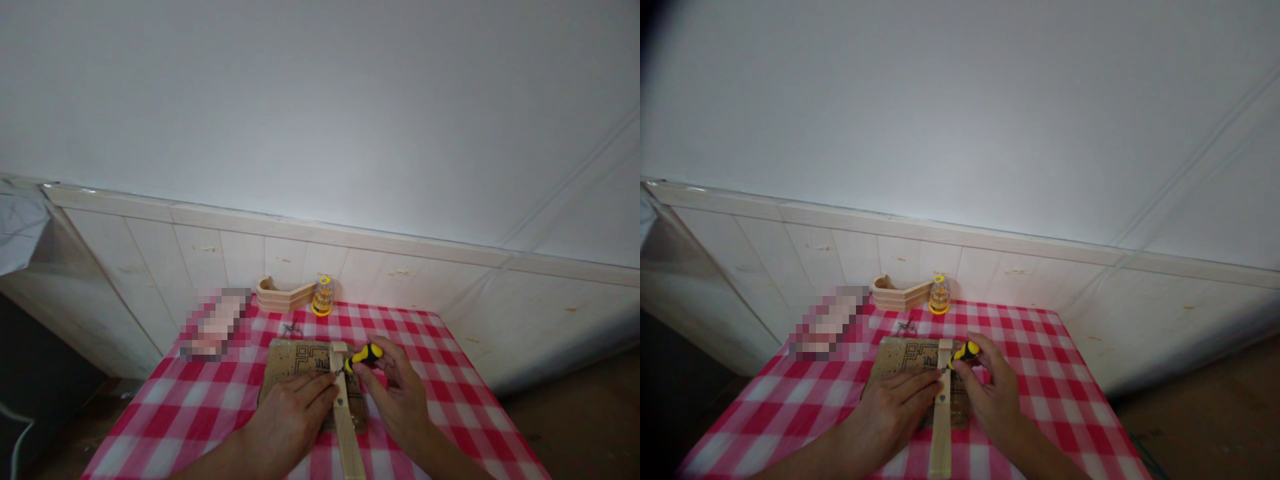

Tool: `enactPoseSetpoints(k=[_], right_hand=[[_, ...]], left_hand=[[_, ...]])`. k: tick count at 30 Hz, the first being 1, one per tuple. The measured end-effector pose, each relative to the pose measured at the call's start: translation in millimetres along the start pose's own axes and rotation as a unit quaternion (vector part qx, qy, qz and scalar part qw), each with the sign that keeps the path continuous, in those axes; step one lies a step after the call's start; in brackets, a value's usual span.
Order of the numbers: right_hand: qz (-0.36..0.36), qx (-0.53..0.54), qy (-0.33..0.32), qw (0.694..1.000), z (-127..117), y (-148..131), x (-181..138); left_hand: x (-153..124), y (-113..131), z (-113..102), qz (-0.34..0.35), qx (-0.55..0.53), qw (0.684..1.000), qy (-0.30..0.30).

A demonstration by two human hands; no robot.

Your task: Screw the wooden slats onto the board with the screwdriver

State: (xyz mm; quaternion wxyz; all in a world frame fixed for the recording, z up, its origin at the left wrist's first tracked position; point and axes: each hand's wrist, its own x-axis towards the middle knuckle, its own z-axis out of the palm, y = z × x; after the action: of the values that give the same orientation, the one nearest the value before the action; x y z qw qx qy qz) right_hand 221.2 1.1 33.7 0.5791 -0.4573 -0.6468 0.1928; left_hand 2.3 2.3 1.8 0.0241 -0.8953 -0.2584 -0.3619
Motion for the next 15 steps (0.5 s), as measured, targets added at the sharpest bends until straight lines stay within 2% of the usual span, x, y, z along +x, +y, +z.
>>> enactPoseSetpoints(k=[6, 9, 15], right_hand=[[-0.009, 0.003, 0.015, 1.000, 0.6, 0.7, -1.8], [-0.035, 0.001, 0.023, 0.999, -0.8, -0.9, -4.0], [-0.096, -0.019, -0.012, 0.995, -5.6, -8.6, -9.4]], left_hand=[[-0.3, -0.2, -0.5, 0.002, 0.002, 1.000, 0.001], [-0.1, -0.6, -1.4, 0.009, 0.002, 1.000, 0.000], [0.2, -0.8, -0.6, 0.002, -0.001, 1.000, 0.000]])
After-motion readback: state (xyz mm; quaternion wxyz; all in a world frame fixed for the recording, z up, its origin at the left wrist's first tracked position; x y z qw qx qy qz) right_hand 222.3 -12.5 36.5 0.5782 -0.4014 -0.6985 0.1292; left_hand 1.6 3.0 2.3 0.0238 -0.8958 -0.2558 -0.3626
